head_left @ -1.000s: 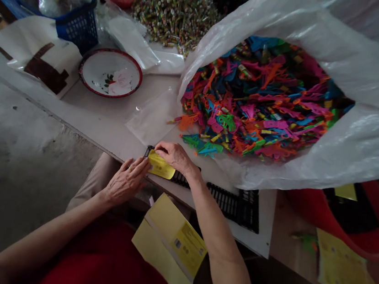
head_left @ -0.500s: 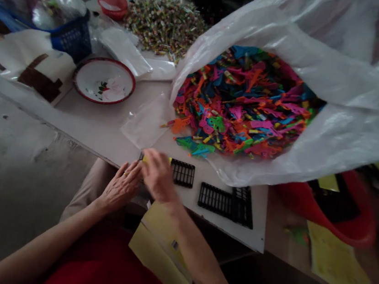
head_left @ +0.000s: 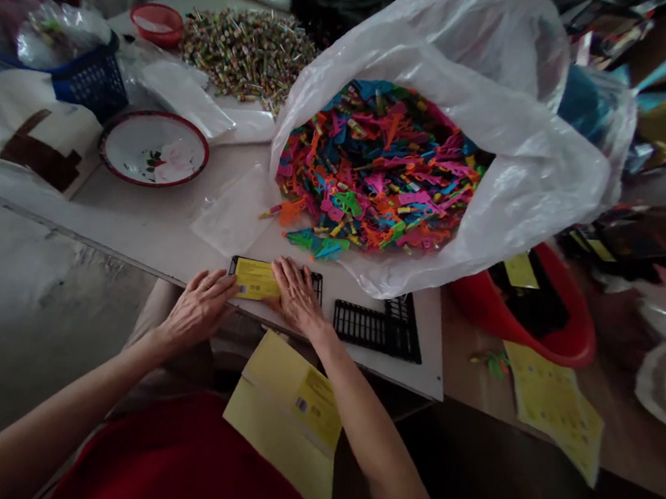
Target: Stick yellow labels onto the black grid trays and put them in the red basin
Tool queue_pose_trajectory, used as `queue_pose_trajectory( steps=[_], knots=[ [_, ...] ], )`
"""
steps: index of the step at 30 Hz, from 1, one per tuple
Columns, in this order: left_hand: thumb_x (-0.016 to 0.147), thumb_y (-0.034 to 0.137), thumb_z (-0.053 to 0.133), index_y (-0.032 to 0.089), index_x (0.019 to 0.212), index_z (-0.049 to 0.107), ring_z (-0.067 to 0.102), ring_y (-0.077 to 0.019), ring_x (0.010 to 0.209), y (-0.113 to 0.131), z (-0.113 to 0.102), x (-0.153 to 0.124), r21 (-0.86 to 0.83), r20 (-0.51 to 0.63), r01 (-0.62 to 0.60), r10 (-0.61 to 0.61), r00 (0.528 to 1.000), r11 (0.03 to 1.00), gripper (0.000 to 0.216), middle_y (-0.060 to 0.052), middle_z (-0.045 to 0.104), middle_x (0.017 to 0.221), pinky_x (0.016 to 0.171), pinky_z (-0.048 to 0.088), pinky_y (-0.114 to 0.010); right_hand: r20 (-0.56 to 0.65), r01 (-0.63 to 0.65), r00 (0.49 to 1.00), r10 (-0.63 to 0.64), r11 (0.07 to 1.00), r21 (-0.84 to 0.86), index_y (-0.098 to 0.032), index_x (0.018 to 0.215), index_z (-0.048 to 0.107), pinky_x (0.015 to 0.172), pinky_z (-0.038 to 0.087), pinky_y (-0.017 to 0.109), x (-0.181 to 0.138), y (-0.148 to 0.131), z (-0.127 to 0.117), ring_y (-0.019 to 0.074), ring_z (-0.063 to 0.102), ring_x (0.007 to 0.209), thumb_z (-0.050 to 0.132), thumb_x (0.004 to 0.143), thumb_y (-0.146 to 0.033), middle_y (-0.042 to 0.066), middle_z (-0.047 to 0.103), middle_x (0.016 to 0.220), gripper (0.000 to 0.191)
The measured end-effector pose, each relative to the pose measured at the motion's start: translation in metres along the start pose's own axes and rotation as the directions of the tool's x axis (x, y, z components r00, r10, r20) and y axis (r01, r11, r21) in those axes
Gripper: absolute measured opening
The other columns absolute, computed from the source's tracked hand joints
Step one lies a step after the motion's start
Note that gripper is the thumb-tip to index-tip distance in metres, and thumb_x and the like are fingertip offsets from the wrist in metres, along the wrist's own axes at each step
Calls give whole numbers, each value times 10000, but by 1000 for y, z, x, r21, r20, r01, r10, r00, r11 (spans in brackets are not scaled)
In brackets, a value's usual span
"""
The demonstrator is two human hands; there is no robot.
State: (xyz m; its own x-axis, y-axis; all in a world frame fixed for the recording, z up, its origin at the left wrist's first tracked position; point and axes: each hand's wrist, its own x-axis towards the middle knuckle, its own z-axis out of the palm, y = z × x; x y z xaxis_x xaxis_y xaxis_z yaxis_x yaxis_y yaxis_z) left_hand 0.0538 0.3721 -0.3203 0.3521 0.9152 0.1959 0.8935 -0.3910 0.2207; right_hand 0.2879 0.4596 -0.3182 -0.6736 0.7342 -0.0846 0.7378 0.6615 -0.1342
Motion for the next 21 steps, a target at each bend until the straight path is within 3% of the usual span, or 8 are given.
queue_pose_trajectory(
  steps=[2,6,12,15,18,20,21],
  knots=[
    [936,353,447,151,1252,566,406,-282,1320,1,-1,17,-4,2,-17,17,1000,1000,393,-124,516,1386,1090,321,-476,0,-3,1000,3,1000,-8,-90,1481,236,1140,177,555,0,-2,3,293,197,1423,354,950,-542,161,260,1529,708],
    [944,470,403,150,1413,390,285,-295,1399,5,8,45,-1,96,-107,107,990,994,568,-136,342,1510,1132,210,-558,-43,9,999,-10,1000,-17,-75,1480,234,1149,173,529,-1,-6,6,294,181,1426,360,951,-536,168,238,1537,712],
    [969,398,328,202,1434,364,253,-260,1420,-4,16,28,23,106,-108,105,989,994,505,-93,302,1535,1137,235,-506,-128,30,991,-37,998,-58,-103,1441,332,1134,227,494,-13,-7,5,301,264,1382,425,904,-607,162,327,1498,742],
    [964,358,312,201,1463,302,309,-281,1394,-20,15,12,62,24,-102,101,995,993,524,-124,368,1498,1099,281,-543,-181,69,979,-92,989,-133,-111,1390,405,1059,338,455,-24,-13,1,291,412,1249,449,854,-681,170,456,1388,784],
    [952,356,308,214,1478,254,370,-352,1348,-32,6,2,75,-169,-91,102,980,993,548,-173,393,1472,1011,356,-602,-288,31,953,-94,976,-218,-116,1352,446,990,395,423,-55,-11,-14,276,474,1140,422,852,-701,170,514,1296,770],
    [932,375,380,235,1446,325,424,-365,1305,-26,-4,-2,24,-292,-54,59,955,998,536,-172,440,1436,980,401,-581,-455,-90,890,-36,964,-252,-118,1353,447,1000,385,441,-91,3,-43,297,441,1191,397,860,-700,186,490,1312,764],
    [921,375,419,242,1415,376,481,-349,1256,-17,-10,-2,-19,-328,-40,32,944,999,514,-160,499,1381,967,432,-546,-562,-188,827,18,951,-247,-125,1352,449,1009,376,461,-112,16,-66,312,417,1226,392,858,-703,194,476,1326,762]
  ],
)
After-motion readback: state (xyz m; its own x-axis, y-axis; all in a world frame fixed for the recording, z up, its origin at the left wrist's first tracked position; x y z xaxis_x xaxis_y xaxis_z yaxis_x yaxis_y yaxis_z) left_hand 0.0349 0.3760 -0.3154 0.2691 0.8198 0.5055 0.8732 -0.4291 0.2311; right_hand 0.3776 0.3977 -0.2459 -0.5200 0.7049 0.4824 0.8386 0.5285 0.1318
